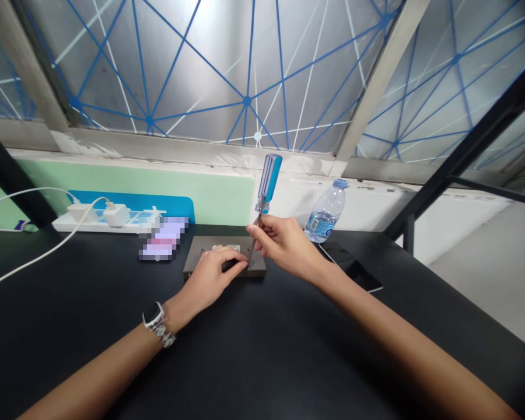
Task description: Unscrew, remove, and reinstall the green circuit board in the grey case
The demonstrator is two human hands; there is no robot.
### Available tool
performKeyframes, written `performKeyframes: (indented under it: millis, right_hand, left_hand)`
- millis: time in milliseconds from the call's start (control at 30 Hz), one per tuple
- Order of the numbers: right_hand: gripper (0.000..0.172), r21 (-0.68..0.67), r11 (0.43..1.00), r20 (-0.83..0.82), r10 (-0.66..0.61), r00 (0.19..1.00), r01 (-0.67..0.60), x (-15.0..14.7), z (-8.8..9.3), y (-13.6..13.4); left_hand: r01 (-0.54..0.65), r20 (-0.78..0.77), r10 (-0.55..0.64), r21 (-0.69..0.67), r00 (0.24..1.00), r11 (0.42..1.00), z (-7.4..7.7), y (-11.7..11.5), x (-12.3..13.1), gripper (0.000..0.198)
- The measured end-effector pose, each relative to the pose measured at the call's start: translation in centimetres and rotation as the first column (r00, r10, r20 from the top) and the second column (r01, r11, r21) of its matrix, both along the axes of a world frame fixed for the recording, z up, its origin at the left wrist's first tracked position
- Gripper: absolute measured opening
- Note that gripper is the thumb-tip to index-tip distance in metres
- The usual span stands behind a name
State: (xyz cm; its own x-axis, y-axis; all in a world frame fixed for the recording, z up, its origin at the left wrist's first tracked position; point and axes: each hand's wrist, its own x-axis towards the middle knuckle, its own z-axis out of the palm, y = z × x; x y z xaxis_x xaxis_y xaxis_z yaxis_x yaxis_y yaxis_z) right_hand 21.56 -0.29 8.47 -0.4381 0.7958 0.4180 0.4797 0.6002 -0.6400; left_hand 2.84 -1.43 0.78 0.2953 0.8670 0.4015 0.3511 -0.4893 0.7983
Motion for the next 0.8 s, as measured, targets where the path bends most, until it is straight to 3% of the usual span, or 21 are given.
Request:
performKeyframes:
  millis: [233,567,667,800]
  right_hand:
    - [0.032,-0.006,1.000,-0.024,0.019,1.000,-0.020,0.1,-0.2,0.1]
    - [0.038,0.066,0.992,-0.009,-0.103,0.995,0.104,-0.4,-0.6,1.2]
    - [0.040,0.071,0.990,-0.025,-0.120,0.992,0.122,-0.8,-0.7,1.4]
    - [0.036,0.026,0.994,-0.046,-0.104,0.994,0.105,-0.8,-0.5,1.3]
  left_hand:
    - [0.012,-0.021,-0.013,-0.008,1.000,1.000,0.1,-0.1,-0.1,0.011]
    - [-0.021,0.100,0.020,0.008,0.995,1.000,0.8,1.1,1.7,0.017]
    - [-0.033,0.205,0.045,-0.062,0.978,0.998,0.2,1.4,2.3,0.025]
    - [0.039,0.308,0.019,-0.181,0.951,0.983,-0.4,1.1,2.2,0.018]
